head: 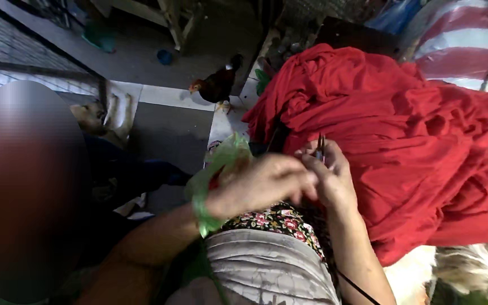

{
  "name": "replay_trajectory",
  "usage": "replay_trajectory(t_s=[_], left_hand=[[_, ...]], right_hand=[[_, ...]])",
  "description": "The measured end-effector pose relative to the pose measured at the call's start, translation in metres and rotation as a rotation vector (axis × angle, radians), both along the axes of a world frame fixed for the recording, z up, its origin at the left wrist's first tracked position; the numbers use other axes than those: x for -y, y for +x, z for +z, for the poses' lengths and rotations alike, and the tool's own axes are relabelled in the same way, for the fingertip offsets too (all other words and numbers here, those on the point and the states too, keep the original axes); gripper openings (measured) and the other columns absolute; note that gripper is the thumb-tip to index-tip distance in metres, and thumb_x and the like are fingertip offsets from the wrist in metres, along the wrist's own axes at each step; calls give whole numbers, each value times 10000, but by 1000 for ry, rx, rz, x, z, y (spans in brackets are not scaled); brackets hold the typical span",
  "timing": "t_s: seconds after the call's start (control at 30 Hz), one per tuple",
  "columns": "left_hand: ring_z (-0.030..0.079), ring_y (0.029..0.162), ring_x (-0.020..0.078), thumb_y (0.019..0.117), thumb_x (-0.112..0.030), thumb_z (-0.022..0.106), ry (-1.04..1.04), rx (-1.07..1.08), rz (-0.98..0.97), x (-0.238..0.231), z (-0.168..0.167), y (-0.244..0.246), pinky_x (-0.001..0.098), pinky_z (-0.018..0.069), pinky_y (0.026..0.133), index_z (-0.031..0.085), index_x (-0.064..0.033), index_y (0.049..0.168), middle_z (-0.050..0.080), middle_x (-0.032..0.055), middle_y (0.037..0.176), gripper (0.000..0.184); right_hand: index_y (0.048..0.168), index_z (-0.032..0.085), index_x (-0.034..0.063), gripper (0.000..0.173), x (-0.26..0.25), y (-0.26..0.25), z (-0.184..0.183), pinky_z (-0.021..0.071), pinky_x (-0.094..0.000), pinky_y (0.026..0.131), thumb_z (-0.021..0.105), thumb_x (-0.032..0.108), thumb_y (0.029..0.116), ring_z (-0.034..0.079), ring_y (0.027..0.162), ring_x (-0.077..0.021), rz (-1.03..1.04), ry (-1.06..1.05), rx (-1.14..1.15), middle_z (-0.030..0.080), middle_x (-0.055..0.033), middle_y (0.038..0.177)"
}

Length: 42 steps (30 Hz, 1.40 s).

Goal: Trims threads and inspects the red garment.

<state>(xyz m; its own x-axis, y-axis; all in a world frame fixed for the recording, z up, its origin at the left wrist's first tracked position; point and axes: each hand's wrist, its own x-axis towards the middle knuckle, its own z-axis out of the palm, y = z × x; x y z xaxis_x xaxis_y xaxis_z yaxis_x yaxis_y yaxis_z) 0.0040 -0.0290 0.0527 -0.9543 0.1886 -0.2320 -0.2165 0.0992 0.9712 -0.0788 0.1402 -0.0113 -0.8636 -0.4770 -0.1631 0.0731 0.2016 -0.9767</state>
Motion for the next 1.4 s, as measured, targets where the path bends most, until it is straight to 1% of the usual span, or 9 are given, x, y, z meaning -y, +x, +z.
replay_trajectory(t_s=[0.27,0.43,0.6,0.67,0.9,1.13,1.2,1.27,1.4], left_hand=[[554,636,100,1056,-119,516,199,-107,-595,-82,-3,20,250,447,616,710,67,916,641,100,728,303],[638,725,133,1036,-104,548,159,-288,-437,-61,2,22,263,508,689,705,74,913,689,136,801,267],[693,902,204,1041,-176,535,-674,-238,87,3,-13,31,396,583,816,731,-30,1012,707,101,966,246],[657,1099,421,1088,-176,476,-814,69,38,15,-14,25,576,489,982,688,61,1169,679,269,1144,329],[602,1243,455,1043,-150,526,-780,-33,-71,29,-52,38,636,456,1035,580,22,1400,607,265,1366,400],[612,844,-31,972,-314,652,-441,-471,140,35,-42,18,118,517,732,703,-30,922,688,62,1040,292],[619,998,-35,999,-391,623,-335,-482,191,23,-52,-3,147,534,837,696,-78,1035,675,2,1136,323],[646,1130,146,993,-437,602,-378,-379,265,6,-78,-28,307,567,913,637,11,1247,646,150,1272,517],[347,1490,315,970,-553,581,-131,312,241,-24,-120,-59,548,342,1179,212,-103,1630,296,189,1642,880]], right_hand=[[1420,509,32,795,67,25,-19,571,-499,847,903,255,767,665,1058,-304,395,249,-165,597,-200,1325],[1233,613,-85,346,64,22,-38,567,-504,892,648,-81,888,692,1017,-370,380,296,-291,667,-264,1169],[1152,643,-73,224,45,19,-36,580,-410,821,610,-26,936,689,921,-242,120,112,-235,691,-200,1047],[1137,653,-89,203,45,21,-32,582,-405,849,612,-26,949,696,950,-248,96,63,-232,693,-208,1063],[1168,657,-103,280,45,15,-37,529,-391,979,666,72,950,669,1082,-279,194,12,-219,685,-239,1136],[1151,649,-117,275,-6,7,5,558,-265,881,665,69,949,682,977,-144,54,-114,-297,694,-197,1074],[1066,688,-81,174,-34,3,15,564,-224,790,637,36,948,675,860,-80,-123,-55,-443,718,-137,996],[1028,702,-46,140,-68,-5,18,548,-199,709,618,28,944,639,777,-34,-375,16,-576,711,-78,942],[1140,630,-31,201,-125,-32,9,531,-223,732,584,108,1003,620,825,-52,-900,182,-578,667,-75,1018]])
